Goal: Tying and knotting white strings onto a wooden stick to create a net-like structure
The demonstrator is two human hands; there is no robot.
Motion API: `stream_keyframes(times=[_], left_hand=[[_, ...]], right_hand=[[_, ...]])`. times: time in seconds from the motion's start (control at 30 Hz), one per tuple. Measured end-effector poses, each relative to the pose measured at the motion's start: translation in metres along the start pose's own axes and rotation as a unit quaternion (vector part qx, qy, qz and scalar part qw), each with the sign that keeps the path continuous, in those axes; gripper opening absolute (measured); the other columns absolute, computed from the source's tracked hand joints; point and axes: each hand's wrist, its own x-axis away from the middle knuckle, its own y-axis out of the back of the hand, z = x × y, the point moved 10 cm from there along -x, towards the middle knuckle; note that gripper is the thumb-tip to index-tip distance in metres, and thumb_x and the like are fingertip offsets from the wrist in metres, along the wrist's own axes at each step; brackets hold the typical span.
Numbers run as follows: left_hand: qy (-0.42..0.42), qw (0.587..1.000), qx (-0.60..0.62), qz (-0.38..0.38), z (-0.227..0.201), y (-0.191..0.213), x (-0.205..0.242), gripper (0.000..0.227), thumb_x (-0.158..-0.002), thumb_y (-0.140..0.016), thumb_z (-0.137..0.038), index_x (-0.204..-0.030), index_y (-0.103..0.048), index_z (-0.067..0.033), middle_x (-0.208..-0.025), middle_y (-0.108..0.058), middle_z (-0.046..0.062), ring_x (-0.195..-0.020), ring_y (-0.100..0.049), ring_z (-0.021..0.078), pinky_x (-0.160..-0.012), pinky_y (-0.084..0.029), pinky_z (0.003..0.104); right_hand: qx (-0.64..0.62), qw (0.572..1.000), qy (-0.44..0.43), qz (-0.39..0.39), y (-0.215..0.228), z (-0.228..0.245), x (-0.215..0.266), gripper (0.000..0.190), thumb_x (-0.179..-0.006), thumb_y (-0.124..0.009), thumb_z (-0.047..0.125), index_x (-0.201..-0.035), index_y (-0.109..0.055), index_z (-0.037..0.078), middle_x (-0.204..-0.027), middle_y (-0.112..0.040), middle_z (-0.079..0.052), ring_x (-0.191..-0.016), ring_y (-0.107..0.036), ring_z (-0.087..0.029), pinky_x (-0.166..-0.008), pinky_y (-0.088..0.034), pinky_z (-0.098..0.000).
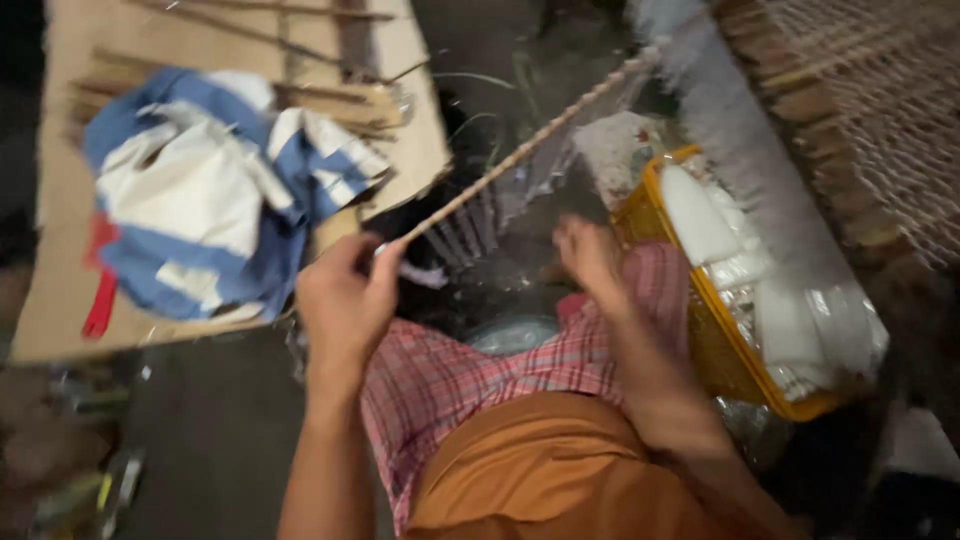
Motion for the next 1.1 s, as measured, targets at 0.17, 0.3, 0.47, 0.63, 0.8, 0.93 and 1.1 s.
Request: stream_keyframes(times=[0.17, 0.3, 0.47, 0.63, 0.8, 0.93, 1.1], left_hand=[[0.001, 1.000, 0.003, 0.011, 0.026, -0.007, 0.011, 0.019, -0.088, -0.087, -0.031, -0.095, -0.080, -0.0142, -0.074, -0.072, 0.014, -0.078, -0.072, 0.0374, -0.067, -0.054, 0.044], [0.020, 1.000, 0.005, 0.017, 0.036, -0.006, 0.017, 0.018, -0.088, -0.086, -0.029, -0.096, -0.080, -0.0146, -0.072, -0.071, 0.013, -0.077, -0.071, 0.0372, -0.068, -0.053, 0.044], [0.020, 1.000, 0.005, 0.022, 0.038, -0.003, 0.024, 0.019, -0.087, -0.086, -0.028, -0.096, -0.080, -0.0133, -0.071, -0.071, 0.013, -0.077, -0.070, 0.0374, -0.069, -0.052, 0.045], [0.025, 0.999, -0.001, 0.020, 0.041, -0.003, 0.025, 0.020, -0.086, -0.088, -0.030, -0.096, -0.080, -0.0145, -0.071, -0.071, 0.012, -0.075, -0.070, 0.0360, -0.068, -0.052, 0.045], [0.011, 0.999, 0.016, 0.025, 0.032, -0.003, 0.025, 0.019, -0.086, -0.088, -0.026, -0.094, -0.080, -0.0111, -0.072, -0.071, 0.015, -0.076, -0.070, 0.0390, -0.066, -0.052, 0.045], [0.014, 0.999, 0.034, 0.018, 0.033, -0.003, 0.026, 0.020, -0.086, -0.089, -0.028, -0.095, -0.080, -0.0123, -0.073, -0.072, 0.013, -0.077, -0.072, 0.0365, -0.067, -0.054, 0.043], [0.006, 0.999, 0.029, 0.020, 0.030, -0.002, 0.026, 0.019, -0.087, -0.087, -0.026, -0.095, -0.079, -0.0102, -0.073, -0.072, 0.016, -0.077, -0.071, 0.0405, -0.066, -0.053, 0.047]], right_hand=[[-0.410, 0.871, 0.071, -0.261, 0.127, -0.004, -0.009, 0.033, -0.097, -0.068, 0.004, -0.130, -0.065, 0.005, -0.078, -0.064, -0.006, -0.060, -0.066, -0.016, -0.054, -0.053, -0.0272], [-0.424, 0.859, 0.164, -0.236, 0.182, 0.036, 0.007, 0.048, -0.102, -0.061, -0.004, -0.149, -0.049, 0.002, -0.085, -0.068, -0.013, -0.061, -0.067, -0.016, -0.053, -0.053, -0.0258], [-0.436, 0.867, 0.178, -0.161, 0.160, 0.033, -0.013, 0.055, -0.103, -0.058, -0.003, -0.156, -0.044, 0.006, -0.087, -0.066, -0.012, -0.061, -0.066, -0.015, -0.054, -0.055, -0.0250], [-0.461, 0.850, 0.151, -0.205, 0.154, 0.023, -0.002, 0.044, -0.103, -0.061, -0.001, -0.145, -0.056, 0.008, -0.086, -0.069, -0.013, -0.061, -0.067, -0.015, -0.043, -0.053, -0.0239], [-0.446, 0.862, 0.168, -0.172, 0.152, 0.046, 0.002, 0.046, -0.098, -0.063, -0.003, -0.143, -0.059, 0.006, -0.084, -0.069, -0.012, -0.059, -0.068, -0.016, -0.051, -0.053, -0.0251], [-0.463, 0.846, 0.180, -0.191, 0.139, 0.039, 0.001, 0.050, -0.098, -0.062, -0.005, -0.146, -0.057, 0.006, -0.084, -0.068, -0.012, -0.060, -0.068, -0.017, -0.053, -0.052, -0.0253], [-0.450, 0.856, 0.188, -0.173, 0.137, 0.061, 0.016, 0.040, -0.097, -0.064, -0.005, -0.137, -0.065, 0.002, -0.083, -0.070, -0.013, -0.059, -0.068, -0.016, -0.053, -0.051, -0.0251]])
